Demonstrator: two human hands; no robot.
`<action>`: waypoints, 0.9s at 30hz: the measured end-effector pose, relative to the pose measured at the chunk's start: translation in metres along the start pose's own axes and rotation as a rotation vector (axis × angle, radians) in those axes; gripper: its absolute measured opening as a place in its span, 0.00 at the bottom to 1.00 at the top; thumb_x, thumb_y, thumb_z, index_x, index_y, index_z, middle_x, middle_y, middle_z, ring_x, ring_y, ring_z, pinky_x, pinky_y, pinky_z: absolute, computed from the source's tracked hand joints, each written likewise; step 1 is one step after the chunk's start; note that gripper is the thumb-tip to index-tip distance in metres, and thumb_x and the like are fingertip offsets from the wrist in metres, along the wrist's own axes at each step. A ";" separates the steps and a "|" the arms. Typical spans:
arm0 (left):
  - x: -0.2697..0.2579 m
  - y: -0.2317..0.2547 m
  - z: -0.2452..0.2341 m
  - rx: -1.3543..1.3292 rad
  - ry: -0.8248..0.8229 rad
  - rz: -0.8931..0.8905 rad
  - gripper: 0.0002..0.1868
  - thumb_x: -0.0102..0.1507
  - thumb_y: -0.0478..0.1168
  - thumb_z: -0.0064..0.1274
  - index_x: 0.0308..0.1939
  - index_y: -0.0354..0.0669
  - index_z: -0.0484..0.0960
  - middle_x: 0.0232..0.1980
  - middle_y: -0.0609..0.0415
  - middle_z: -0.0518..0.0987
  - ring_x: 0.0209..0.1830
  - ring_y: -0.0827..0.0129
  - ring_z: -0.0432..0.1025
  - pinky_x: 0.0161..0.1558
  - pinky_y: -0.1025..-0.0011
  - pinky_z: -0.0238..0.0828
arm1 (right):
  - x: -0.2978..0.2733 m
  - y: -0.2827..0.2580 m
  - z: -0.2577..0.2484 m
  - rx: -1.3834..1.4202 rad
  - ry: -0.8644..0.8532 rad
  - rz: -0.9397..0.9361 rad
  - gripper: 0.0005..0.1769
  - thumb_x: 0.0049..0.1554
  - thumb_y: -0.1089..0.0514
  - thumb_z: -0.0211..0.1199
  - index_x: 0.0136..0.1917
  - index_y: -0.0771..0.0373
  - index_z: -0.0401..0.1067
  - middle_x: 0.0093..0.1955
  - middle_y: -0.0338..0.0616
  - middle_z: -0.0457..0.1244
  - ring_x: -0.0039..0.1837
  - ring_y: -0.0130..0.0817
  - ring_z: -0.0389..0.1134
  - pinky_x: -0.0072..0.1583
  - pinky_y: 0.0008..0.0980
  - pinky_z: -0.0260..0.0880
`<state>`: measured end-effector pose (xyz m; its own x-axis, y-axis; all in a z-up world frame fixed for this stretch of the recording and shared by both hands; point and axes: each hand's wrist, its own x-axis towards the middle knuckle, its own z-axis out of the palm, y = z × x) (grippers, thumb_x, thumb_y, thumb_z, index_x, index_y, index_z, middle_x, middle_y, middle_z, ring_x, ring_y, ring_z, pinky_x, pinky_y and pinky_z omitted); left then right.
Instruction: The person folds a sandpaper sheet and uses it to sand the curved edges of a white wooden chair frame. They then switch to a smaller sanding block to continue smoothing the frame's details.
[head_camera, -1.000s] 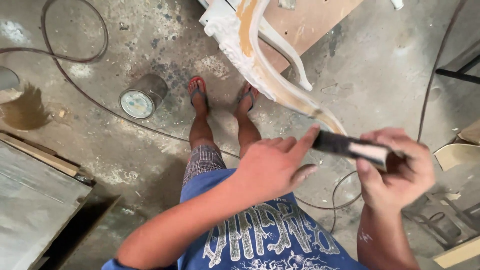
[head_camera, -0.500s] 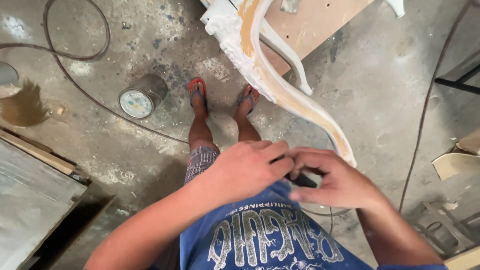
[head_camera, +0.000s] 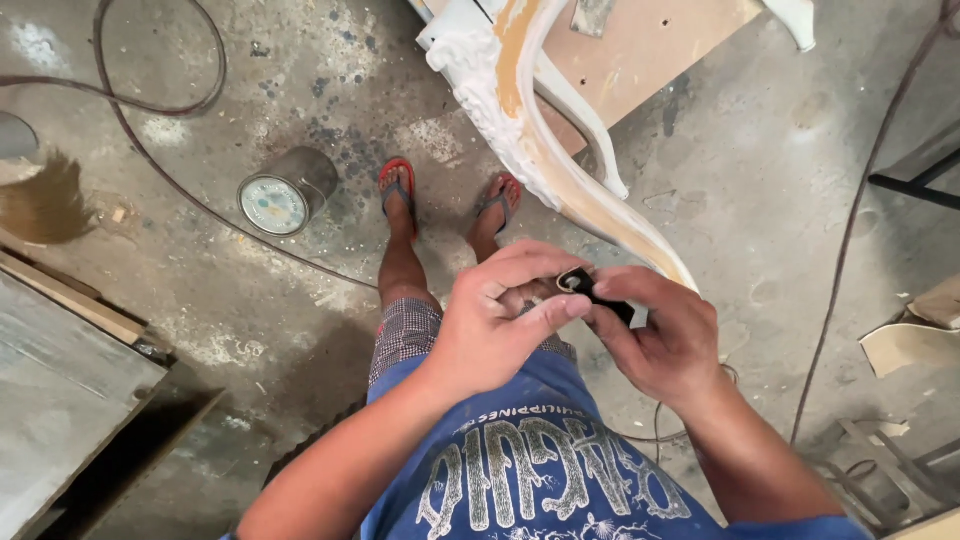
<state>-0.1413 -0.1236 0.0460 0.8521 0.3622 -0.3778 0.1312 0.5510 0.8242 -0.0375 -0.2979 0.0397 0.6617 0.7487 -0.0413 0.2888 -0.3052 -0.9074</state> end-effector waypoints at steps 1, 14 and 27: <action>0.003 0.004 0.001 0.021 0.014 0.035 0.13 0.62 0.31 0.63 0.51 0.32 0.85 0.45 0.44 0.83 0.36 0.72 0.78 0.38 0.73 0.79 | -0.004 0.005 0.001 0.071 0.056 0.046 0.19 0.52 0.64 0.75 0.56 0.69 0.75 0.46 0.49 0.71 0.46 0.34 0.74 0.48 0.35 0.76; 0.018 0.023 0.018 -0.017 0.047 0.050 0.19 0.65 0.38 0.62 0.57 0.30 0.82 0.41 0.43 0.83 0.35 0.69 0.77 0.39 0.71 0.79 | 0.015 0.016 0.008 1.098 0.116 0.583 0.20 0.58 0.54 0.68 0.56 0.73 0.73 0.43 0.56 0.69 0.44 0.36 0.69 0.46 0.36 0.77; 0.026 0.030 0.003 0.352 -0.030 0.195 0.11 0.59 0.34 0.66 0.46 0.43 0.87 0.35 0.49 0.83 0.31 0.66 0.79 0.35 0.70 0.78 | 0.024 -0.012 -0.005 0.200 0.023 0.120 0.10 0.54 0.69 0.71 0.50 0.75 0.76 0.46 0.54 0.68 0.47 0.39 0.72 0.54 0.40 0.77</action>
<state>-0.1139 -0.1000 0.0629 0.8920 0.4093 -0.1917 0.1264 0.1813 0.9753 -0.0215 -0.2787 0.0510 0.6992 0.6997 -0.1469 0.0654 -0.2671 -0.9614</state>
